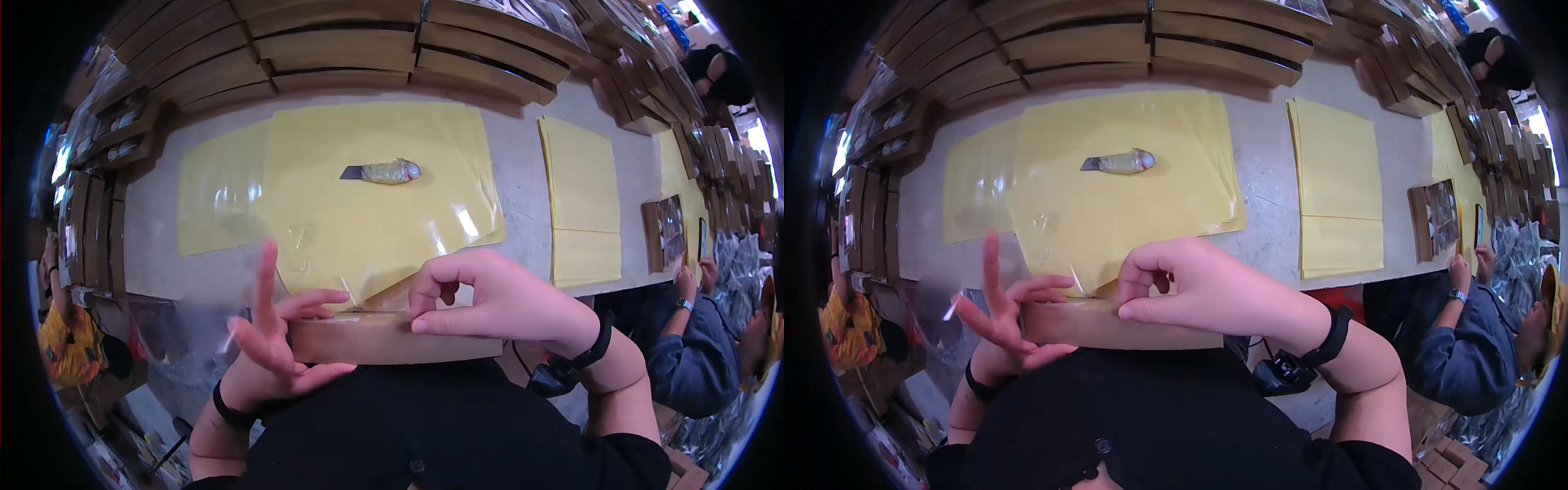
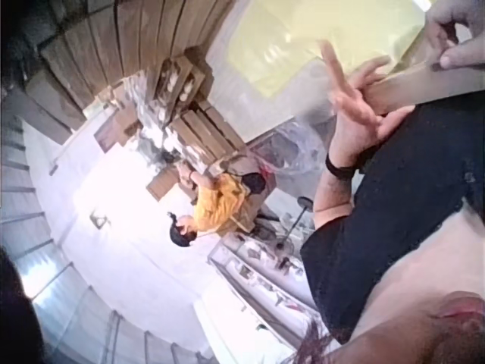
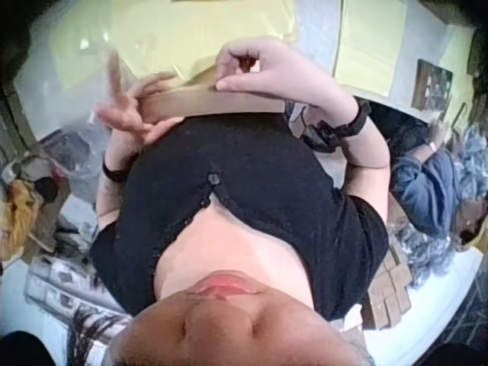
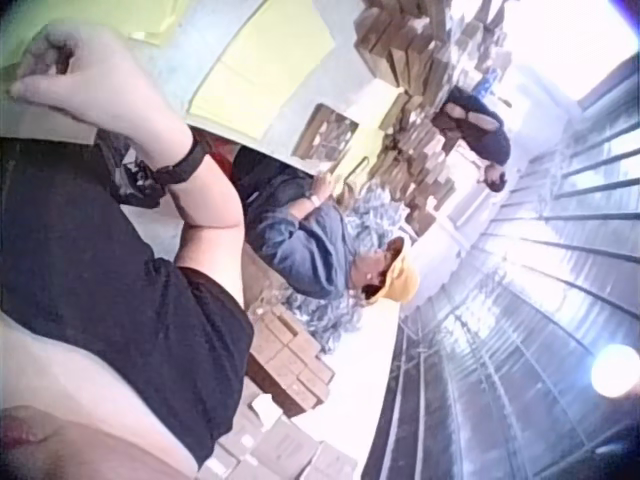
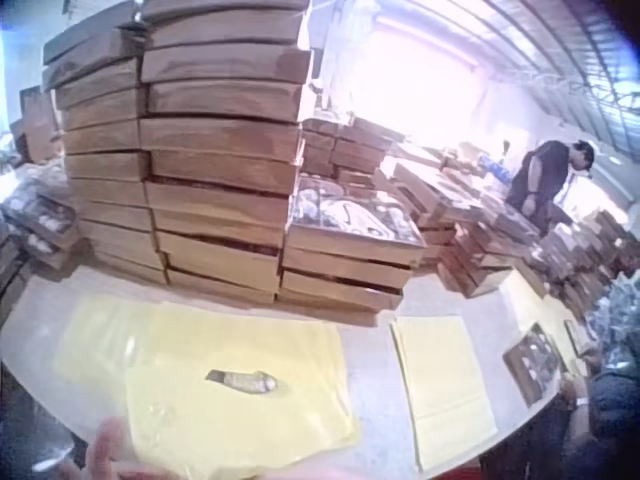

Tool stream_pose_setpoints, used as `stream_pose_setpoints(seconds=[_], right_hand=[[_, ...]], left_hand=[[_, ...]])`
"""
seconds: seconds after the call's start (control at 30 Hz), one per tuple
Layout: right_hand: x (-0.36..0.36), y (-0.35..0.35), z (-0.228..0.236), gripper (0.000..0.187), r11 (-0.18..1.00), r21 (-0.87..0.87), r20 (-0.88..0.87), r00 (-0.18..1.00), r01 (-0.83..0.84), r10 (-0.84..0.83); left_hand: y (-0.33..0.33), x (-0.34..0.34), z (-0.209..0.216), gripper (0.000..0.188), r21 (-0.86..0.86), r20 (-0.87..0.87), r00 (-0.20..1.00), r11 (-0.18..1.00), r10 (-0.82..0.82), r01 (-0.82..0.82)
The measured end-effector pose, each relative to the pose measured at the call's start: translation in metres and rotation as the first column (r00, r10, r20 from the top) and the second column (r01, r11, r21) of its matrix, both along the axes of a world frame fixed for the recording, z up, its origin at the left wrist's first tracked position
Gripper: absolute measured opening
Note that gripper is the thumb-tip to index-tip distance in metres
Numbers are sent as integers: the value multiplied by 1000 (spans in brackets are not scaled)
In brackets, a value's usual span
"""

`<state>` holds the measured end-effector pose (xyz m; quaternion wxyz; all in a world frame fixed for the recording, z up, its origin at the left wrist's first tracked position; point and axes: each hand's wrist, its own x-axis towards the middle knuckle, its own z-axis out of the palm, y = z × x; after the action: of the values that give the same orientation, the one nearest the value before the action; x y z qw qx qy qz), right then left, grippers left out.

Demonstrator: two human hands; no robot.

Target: Sealing small gift boxes with plastic film using a utility knife.

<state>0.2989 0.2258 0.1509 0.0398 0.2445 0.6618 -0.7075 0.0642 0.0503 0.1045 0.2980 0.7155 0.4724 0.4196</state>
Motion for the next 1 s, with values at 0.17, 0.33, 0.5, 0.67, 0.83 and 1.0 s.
stream_pose_setpoints(seconds=[0.17, 0.33, 0.5, 0.67, 0.83, 1.0], right_hand=[[-4, -10, -1, 23, 858, 503, 25, 994, -104, 106], [-5, -29, 5, 40, 540, 833, -99, 992, 123, -73], [1, -43, -5, 37, 417, 903, -157, 984, 107, 86], [1, -49, -11, 49, 496, 868, -63, 987, -20, 150], [27, -45, -20, 56, 531, 834, 66, 984, -146, 166], [66, -39, -39, 54, 672, 739, -38, 994, -43, 106]], left_hand=[[5, 1, 8, 147, -41, 5, 1000, 999, 24, -24], [4, -1, 3, 146, -21, 9, 1000, 999, 29, -29], [5, -1, 4, 150, -6, -39, 996, 997, 78, -78], [13, -4, 5, 152, 138, -142, 982, 985, 121, -101], [28, -42, 11, 145, 155, 262, 963, 982, 63, -106], [24, -51, 21, 108, 67, 191, 982, 998, -4, -8]])
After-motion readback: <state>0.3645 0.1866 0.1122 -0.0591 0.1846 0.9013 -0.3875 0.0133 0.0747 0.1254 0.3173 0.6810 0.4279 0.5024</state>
